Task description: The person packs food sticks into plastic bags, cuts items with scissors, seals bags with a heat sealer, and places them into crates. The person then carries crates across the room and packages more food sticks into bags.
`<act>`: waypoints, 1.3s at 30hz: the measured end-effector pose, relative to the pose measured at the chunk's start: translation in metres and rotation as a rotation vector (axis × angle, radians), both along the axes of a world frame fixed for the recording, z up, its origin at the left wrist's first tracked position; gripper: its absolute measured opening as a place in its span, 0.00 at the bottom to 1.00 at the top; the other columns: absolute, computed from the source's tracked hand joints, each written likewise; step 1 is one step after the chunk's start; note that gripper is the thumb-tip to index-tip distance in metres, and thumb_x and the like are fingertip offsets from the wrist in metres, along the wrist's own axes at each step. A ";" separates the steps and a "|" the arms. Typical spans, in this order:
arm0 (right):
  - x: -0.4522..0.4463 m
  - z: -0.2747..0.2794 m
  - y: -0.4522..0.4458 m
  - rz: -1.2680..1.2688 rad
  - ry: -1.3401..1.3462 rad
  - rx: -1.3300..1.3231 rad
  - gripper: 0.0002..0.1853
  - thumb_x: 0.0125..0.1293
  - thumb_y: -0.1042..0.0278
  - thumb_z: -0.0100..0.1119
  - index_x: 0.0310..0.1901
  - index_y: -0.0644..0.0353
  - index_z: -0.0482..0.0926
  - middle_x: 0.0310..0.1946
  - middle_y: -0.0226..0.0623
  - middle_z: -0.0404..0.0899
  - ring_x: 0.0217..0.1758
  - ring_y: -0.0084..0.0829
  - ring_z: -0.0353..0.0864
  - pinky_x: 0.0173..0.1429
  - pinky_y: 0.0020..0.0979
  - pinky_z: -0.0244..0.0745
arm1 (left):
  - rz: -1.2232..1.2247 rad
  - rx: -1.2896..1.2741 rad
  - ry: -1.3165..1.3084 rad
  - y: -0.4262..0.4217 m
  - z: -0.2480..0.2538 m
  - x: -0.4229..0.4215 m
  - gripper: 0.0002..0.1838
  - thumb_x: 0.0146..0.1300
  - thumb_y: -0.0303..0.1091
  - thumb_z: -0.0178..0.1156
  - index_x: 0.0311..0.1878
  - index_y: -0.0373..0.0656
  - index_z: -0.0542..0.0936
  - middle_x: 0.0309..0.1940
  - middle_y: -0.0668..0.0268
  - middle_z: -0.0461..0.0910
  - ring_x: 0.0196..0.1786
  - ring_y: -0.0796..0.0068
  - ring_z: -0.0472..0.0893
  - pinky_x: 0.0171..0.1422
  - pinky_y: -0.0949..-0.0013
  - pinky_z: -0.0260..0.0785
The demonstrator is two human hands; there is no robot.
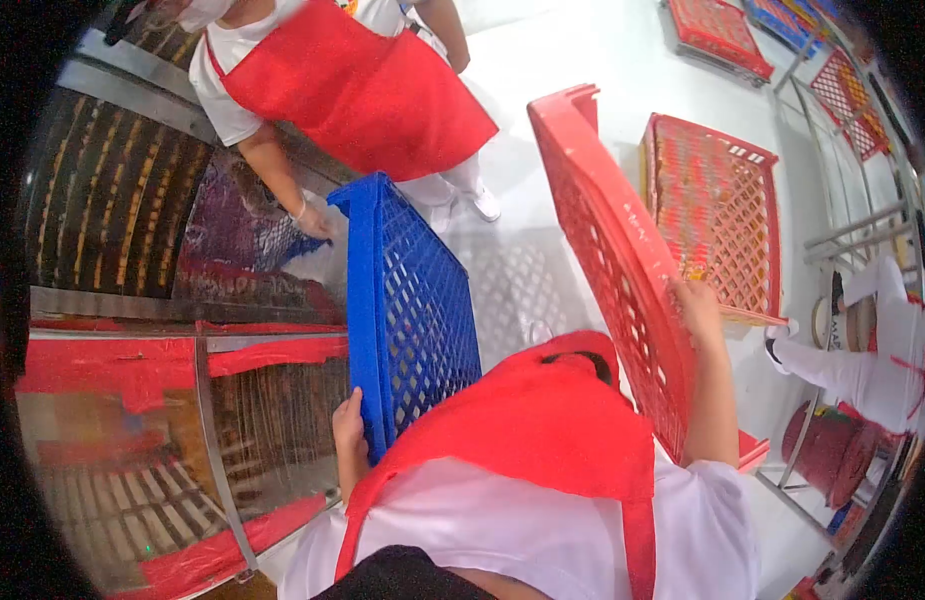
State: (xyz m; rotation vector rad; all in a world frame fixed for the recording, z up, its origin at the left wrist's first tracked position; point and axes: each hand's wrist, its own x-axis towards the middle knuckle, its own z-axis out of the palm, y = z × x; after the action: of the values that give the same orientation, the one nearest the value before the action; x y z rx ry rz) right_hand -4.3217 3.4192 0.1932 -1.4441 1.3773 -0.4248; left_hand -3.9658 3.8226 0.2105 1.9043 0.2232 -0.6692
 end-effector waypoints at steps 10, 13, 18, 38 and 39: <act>0.091 0.000 -0.169 -0.003 -0.054 -0.087 0.17 0.58 0.59 0.50 0.26 0.68 0.76 0.19 0.31 0.73 0.21 0.20 0.68 0.27 0.24 0.62 | 0.200 0.096 -0.060 -0.059 0.012 0.009 0.19 0.56 0.43 0.55 0.34 0.32 0.77 0.28 0.64 0.76 0.30 0.76 0.73 0.37 0.72 0.64; 0.123 0.003 -0.211 0.017 -0.173 0.025 0.14 0.59 0.62 0.49 0.28 0.67 0.77 0.20 0.32 0.75 0.20 0.21 0.70 0.25 0.23 0.64 | 0.247 0.200 -0.037 -0.075 0.011 0.010 0.19 0.55 0.43 0.55 0.36 0.32 0.77 0.29 0.63 0.77 0.30 0.77 0.73 0.37 0.73 0.65; 0.162 -0.006 -0.294 0.026 -0.041 0.037 0.17 0.56 0.59 0.52 0.26 0.68 0.76 0.16 0.29 0.72 0.17 0.21 0.68 0.22 0.25 0.61 | 0.298 0.188 -0.210 -0.113 0.042 0.004 0.19 0.56 0.44 0.55 0.31 0.33 0.77 0.23 0.66 0.75 0.29 0.76 0.72 0.35 0.72 0.65; 0.215 -0.080 -0.457 -0.210 0.306 0.069 0.26 0.59 0.47 0.44 0.26 0.68 0.76 0.17 0.41 0.73 0.22 0.33 0.72 0.29 0.35 0.66 | -0.634 0.281 -0.174 -0.596 0.009 0.414 0.14 0.55 0.40 0.52 0.29 0.36 0.77 0.21 0.64 0.75 0.26 0.72 0.75 0.32 0.69 0.66; 0.223 -0.096 -0.458 -0.294 0.376 -0.319 0.30 0.58 0.44 0.43 0.32 0.72 0.76 0.25 0.55 0.76 0.33 0.47 0.76 0.38 0.41 0.67 | -0.699 0.292 -0.158 -0.622 0.002 0.437 0.14 0.55 0.40 0.52 0.29 0.37 0.77 0.21 0.64 0.75 0.26 0.72 0.75 0.32 0.69 0.66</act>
State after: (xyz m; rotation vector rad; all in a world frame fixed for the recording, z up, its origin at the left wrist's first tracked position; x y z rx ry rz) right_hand -4.0991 2.9609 0.0971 -1.6406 1.9047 -0.6041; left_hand -3.5286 3.2003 0.2130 2.3148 -0.4964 -0.9731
